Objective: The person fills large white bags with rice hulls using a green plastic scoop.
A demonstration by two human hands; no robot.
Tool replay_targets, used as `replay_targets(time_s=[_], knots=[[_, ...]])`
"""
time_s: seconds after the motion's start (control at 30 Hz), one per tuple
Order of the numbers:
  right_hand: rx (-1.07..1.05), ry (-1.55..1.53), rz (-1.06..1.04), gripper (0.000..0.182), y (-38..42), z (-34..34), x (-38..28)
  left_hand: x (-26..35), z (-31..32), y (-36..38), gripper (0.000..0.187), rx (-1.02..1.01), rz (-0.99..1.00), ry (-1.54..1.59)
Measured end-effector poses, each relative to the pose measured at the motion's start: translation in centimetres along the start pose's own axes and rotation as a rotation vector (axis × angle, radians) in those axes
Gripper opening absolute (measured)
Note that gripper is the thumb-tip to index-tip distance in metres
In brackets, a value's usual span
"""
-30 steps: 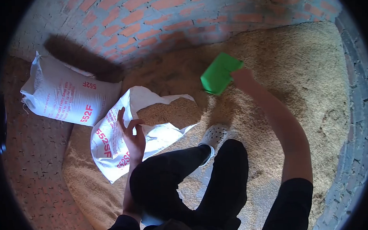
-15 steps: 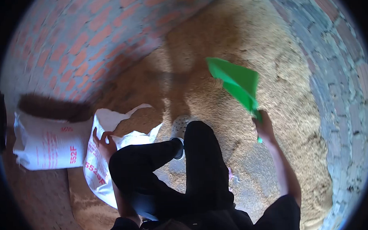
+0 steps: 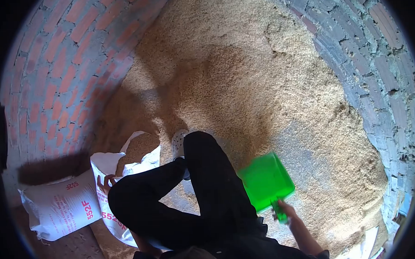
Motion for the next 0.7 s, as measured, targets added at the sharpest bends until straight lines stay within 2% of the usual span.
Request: replay_targets(time_s=[0.07, 0.13, 0.17, 0.2, 0.23, 0.33, 0.37, 0.43, 0.57, 0.7], knots=[[-0.053, -0.063, -0.142, 0.037, -2.6, 5.7, -5.5, 0.5, -0.7, -0.7, 0.012, -0.012, -0.038, -0.033], [-0.347, -0.066, -0.231, 0.034, -6.1, 14.2, -12.2, 0.6, -1.1, -1.7, 0.012, 0.001, -0.093, -0.017], [-0.330, -0.064, -0.392, 0.033, -5.5, 19.4, -16.3, 0.4, -1.2, -2.2, 0.012, -0.007, -0.083, -0.009], [-0.532, -0.286, -0.290, 0.033, -9.4, 24.4, -19.0, 0.4, -1.4, -2.7, 0.011, -0.014, -0.073, -0.003], [-0.615, -0.344, -0.422, 0.030, -8.5, 29.4, -22.6, 0.8, -2.0, -3.3, 0.010, -0.037, -0.093, -0.011], [-0.601, -0.361, -0.299, 0.027, -14.6, 39.2, -28.9, 1.8, -4.4, -4.5, 0.010, -0.029, -0.039, -0.056], [-0.619, -0.345, -0.298, 0.027, -15.2, 40.5, -28.9, 1.8, -4.9, -4.5, 0.010, -0.012, 0.003, -0.080], [-0.604, -0.340, -0.453, 0.025, -15.1, 41.5, -29.7, 1.9, -5.7, -4.4, 0.010, -0.030, -0.051, -0.033], [-0.752, -0.226, -0.473, 0.021, -12.1, 38.1, -27.2, 1.9, -5.5, -3.0, 0.006, -0.090, -0.085, 0.086], [-0.791, -0.125, -0.450, 0.018, -7.6, 36.3, -25.6, 3.7, -6.3, -3.0, 0.006, -0.065, -0.089, 0.083]])
Point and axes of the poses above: each hand's wrist, its own y-axis away from the middle knuckle, its own z-axis out of the palm, x = y × z, the point moved 8 cm from there along -y, towards the middle knuckle, and after that the axes turned 10 degrees about x, right-handed, at the moved point
